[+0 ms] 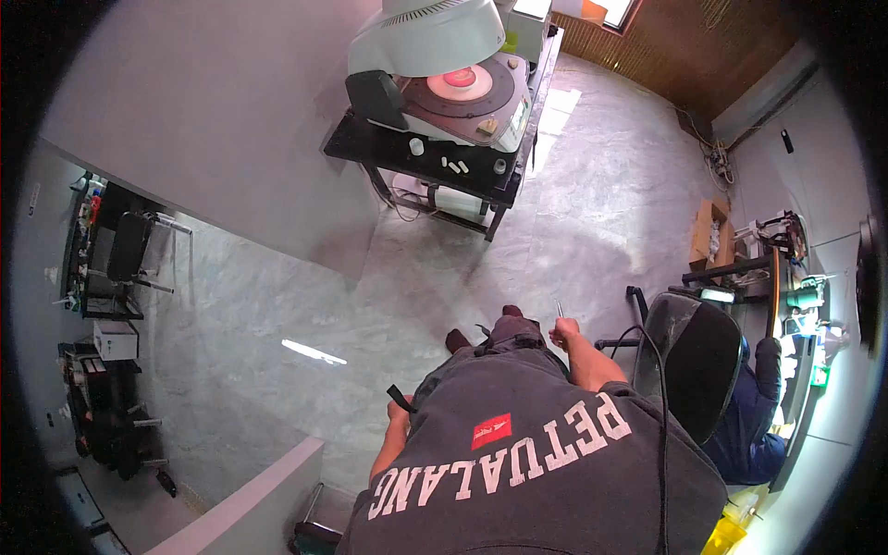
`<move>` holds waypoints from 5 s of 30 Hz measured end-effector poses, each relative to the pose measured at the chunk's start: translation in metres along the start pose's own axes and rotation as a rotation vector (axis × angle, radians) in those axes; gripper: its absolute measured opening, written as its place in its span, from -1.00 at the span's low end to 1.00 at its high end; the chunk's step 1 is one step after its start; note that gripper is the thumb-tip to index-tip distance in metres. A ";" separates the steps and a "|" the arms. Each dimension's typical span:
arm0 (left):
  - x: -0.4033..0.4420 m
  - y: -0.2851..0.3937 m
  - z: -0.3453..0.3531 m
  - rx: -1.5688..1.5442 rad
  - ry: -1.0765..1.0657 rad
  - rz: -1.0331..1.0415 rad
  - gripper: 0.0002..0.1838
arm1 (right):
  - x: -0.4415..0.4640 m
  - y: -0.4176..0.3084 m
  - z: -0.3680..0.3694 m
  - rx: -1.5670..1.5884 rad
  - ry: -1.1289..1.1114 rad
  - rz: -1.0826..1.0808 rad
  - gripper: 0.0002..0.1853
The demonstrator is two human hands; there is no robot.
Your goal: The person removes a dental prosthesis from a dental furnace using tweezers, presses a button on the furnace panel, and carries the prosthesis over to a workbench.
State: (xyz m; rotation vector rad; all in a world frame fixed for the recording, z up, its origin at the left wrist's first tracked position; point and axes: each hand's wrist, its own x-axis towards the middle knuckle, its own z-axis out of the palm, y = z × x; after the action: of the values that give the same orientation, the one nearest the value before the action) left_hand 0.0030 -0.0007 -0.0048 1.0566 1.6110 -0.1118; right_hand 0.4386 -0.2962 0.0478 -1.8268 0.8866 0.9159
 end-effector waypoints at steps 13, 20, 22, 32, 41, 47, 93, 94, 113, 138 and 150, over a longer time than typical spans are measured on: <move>0.001 -0.002 0.001 0.004 0.024 0.009 -0.79 | -0.006 -0.002 0.000 0.039 -0.001 -0.001 -0.77; -0.004 0.001 -0.001 -0.026 -0.013 0.037 -0.80 | 0.000 0.000 0.000 0.007 -0.001 -0.007 -0.71; -0.047 0.037 -0.008 0.038 -0.004 0.125 -0.81 | 0.000 0.000 -0.001 0.008 -0.017 0.000 -0.69; -0.014 0.008 -0.005 0.067 0.007 0.057 -0.78 | -0.001 0.001 -0.003 -0.038 0.004 -0.044 -0.70; -0.032 0.028 -0.008 0.147 0.020 0.128 -0.74 | -0.012 -0.007 -0.002 -0.007 -0.007 -0.011 -0.73; -0.033 0.023 -0.010 0.100 0.024 0.231 -0.72 | -0.016 -0.009 -0.001 0.019 -0.014 -0.013 -0.71; -0.043 0.030 -0.005 -0.023 -0.016 0.170 -0.76 | 0.015 0.004 -0.005 -0.017 -0.036 0.001 -0.70; -0.047 0.034 -0.006 -0.043 -0.031 0.169 -0.76 | 0.018 0.005 -0.005 -0.020 -0.037 0.004 -0.70; 0.014 -0.006 -0.008 0.193 0.007 0.120 -0.79 | 0.002 -0.006 -0.001 -0.032 0.001 -0.049 -0.62; -0.017 0.084 0.192 0.731 -0.052 0.459 -0.71 | 0.154 -0.193 -0.091 -0.725 0.089 -0.453 -0.55; -0.071 0.046 0.297 0.207 0.146 0.320 -0.66 | 0.187 -0.262 -0.146 -0.736 -0.005 -0.334 -0.60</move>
State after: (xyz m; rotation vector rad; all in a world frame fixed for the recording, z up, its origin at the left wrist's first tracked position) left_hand 0.2496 -0.1850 -0.0283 1.4997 1.5608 0.0140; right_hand 0.7829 -0.3737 0.0377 -2.4891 0.2113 1.1088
